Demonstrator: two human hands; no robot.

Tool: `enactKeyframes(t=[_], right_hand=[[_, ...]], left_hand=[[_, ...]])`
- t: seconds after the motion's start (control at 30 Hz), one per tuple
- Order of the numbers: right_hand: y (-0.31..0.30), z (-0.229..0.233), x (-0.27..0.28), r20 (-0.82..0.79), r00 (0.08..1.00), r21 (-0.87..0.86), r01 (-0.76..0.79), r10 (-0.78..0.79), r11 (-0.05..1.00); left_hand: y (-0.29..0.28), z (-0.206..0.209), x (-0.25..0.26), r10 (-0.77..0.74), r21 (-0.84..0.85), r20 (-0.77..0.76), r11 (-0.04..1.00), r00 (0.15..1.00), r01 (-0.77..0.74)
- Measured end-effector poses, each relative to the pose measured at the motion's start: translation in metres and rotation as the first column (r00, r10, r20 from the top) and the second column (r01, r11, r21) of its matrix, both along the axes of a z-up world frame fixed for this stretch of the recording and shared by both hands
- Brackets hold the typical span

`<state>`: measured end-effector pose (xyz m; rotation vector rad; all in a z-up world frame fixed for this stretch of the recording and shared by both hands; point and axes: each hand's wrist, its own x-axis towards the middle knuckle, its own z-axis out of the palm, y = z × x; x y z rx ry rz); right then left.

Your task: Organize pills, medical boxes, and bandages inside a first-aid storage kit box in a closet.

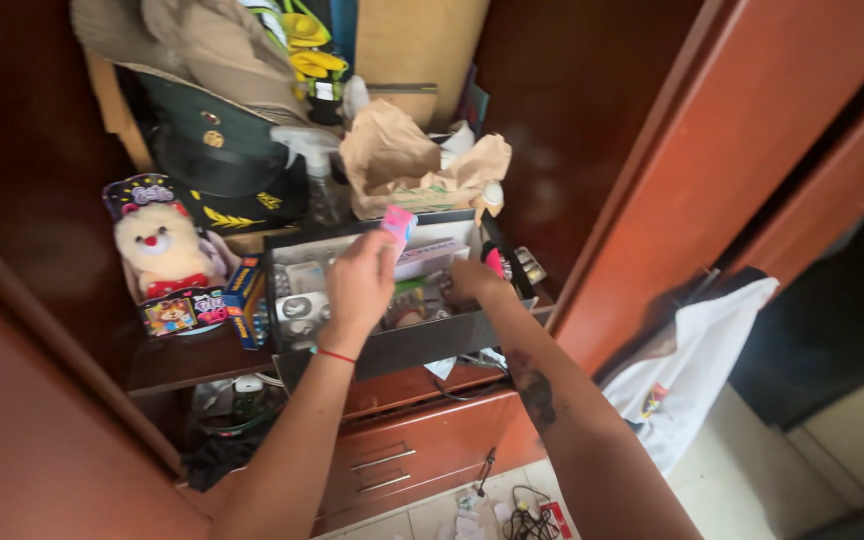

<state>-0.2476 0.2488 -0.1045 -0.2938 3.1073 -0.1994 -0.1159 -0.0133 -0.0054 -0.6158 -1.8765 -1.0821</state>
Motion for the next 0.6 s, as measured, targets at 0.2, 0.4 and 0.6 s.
enactKeyframes(t=[0.2,0.4,0.6], right_hand=[[-0.006,-0.003,-0.008,0.002,0.998,0.039,-0.058,0.058,0.998],[-0.023,0.077,0.064,-0.077,0.982,-0.549,0.1,-0.17,0.83],[-0.006,0.065,0.057,-0.211,0.973,-0.972,-0.219,0.097,0.083]], left_hand=[[0.001,0.0,-0.001,0.138,-0.123,-0.108,0.981,0.984,-0.151],[0.004,-0.009,-0.011,0.042,-0.167,0.038,0.985,0.998,-0.035],[0.009,-0.015,-0.018,-0.103,-0.075,0.111,0.991,0.989,0.112]])
